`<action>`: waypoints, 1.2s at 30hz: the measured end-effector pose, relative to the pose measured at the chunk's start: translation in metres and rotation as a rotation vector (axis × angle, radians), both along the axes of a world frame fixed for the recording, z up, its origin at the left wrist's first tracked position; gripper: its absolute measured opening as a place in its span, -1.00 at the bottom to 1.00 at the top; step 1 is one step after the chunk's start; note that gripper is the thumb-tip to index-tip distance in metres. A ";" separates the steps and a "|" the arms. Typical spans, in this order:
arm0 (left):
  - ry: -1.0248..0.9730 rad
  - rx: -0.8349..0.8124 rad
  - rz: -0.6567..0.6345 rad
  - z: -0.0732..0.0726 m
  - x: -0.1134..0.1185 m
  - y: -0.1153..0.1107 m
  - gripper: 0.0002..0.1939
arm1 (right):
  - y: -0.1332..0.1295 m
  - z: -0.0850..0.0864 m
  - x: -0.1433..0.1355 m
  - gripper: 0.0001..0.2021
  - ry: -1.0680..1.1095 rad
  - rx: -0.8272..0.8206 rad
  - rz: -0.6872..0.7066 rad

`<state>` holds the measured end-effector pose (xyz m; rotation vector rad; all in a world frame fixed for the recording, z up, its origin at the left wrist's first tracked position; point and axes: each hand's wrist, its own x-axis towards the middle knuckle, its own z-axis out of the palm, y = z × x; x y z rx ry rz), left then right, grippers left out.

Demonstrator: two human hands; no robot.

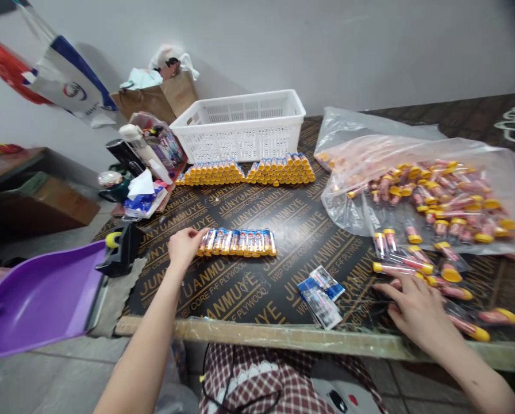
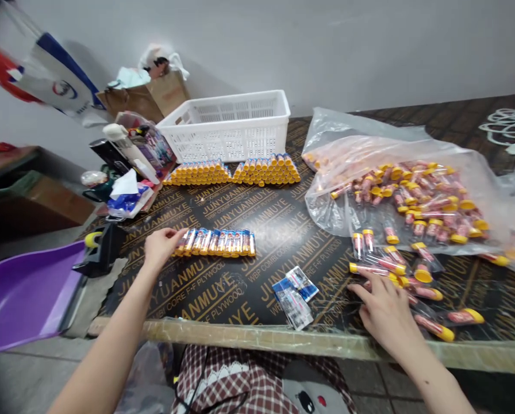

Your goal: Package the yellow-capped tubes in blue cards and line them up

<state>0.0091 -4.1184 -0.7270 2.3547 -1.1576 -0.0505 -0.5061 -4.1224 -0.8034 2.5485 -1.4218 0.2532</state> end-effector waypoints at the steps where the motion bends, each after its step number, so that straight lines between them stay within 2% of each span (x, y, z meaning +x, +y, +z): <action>1: -0.032 -0.046 0.012 0.003 -0.008 0.003 -0.54 | 0.001 0.004 0.002 -0.67 0.006 0.013 -0.011; 4: 0.013 -0.194 -0.054 0.004 -0.048 0.012 -0.54 | 0.004 0.013 0.008 -0.61 0.019 0.044 -0.046; 6: 0.152 -0.225 -0.220 -0.003 -0.088 0.020 -0.63 | 0.004 0.016 0.011 -0.58 0.022 0.053 -0.064; 9: 0.412 -0.042 -0.558 -0.023 -0.157 0.029 -0.76 | 0.001 0.018 0.014 -0.65 0.010 0.055 -0.071; 11: 0.437 0.095 -0.661 -0.036 -0.193 0.031 -0.77 | -0.002 0.019 0.015 -0.72 -0.006 0.053 -0.053; 13: 0.417 0.186 -0.678 -0.044 -0.216 0.031 -0.79 | -0.004 0.021 0.015 -0.76 -0.055 0.052 -0.012; 16: 0.415 0.208 -0.654 -0.048 -0.227 0.029 -0.88 | -0.002 0.027 0.016 -0.81 -0.280 0.024 0.037; 20: 0.396 0.173 -0.677 -0.047 -0.224 0.031 -0.90 | 0.008 0.033 0.026 -0.78 -0.630 0.032 -0.012; 26: 0.395 0.075 -0.716 -0.046 -0.226 0.041 -0.95 | 0.016 0.023 0.043 -0.81 -0.750 0.122 -0.100; 29: 0.438 -0.016 -0.704 -0.044 -0.227 0.042 -0.90 | 0.016 0.015 0.043 -0.76 -0.761 0.140 -0.127; 32: 0.634 -0.023 -0.673 -0.041 -0.228 0.042 -0.87 | 0.017 0.014 0.044 -0.69 -0.759 0.194 -0.104; 36: 1.084 -0.033 -0.523 -0.039 -0.227 0.040 -0.81 | 0.024 0.025 0.054 -0.64 -0.880 0.279 -0.138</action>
